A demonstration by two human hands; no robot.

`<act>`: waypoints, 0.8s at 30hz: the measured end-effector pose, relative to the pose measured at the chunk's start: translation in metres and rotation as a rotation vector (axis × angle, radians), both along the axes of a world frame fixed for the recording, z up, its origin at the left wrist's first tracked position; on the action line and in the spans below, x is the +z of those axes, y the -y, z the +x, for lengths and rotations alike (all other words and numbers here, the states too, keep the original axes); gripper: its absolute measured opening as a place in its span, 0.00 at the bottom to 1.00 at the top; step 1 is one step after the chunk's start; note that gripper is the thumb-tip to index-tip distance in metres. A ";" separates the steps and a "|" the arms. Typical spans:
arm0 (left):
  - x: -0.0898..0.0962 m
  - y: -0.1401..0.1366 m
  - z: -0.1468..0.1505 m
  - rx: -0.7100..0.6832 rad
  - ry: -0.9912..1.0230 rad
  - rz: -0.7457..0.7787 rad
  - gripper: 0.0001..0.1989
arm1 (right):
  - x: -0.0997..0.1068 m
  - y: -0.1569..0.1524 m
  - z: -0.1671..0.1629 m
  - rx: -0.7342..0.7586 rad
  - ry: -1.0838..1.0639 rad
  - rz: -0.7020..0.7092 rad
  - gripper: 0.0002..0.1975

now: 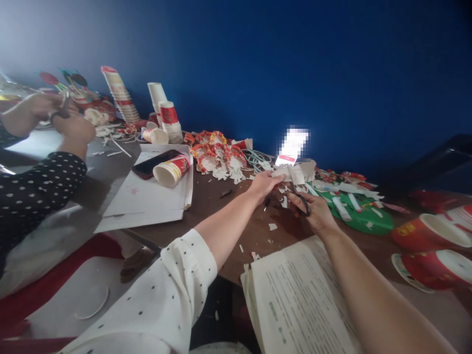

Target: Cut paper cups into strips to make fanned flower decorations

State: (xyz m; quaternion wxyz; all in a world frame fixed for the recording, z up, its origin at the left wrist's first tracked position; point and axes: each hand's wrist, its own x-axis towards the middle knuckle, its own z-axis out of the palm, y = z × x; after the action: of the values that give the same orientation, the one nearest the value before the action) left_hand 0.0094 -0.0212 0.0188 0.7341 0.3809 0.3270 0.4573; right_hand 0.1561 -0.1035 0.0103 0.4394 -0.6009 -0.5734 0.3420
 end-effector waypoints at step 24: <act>-0.006 0.003 -0.001 -0.171 -0.075 0.099 0.10 | 0.001 0.000 -0.002 0.011 -0.173 -0.007 0.16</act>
State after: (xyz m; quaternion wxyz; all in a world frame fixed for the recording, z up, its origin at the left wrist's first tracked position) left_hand 0.0085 -0.0240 0.0125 0.7379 0.4599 0.2977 0.3941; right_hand 0.1542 -0.1038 0.0116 0.4833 -0.5675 -0.5355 0.3970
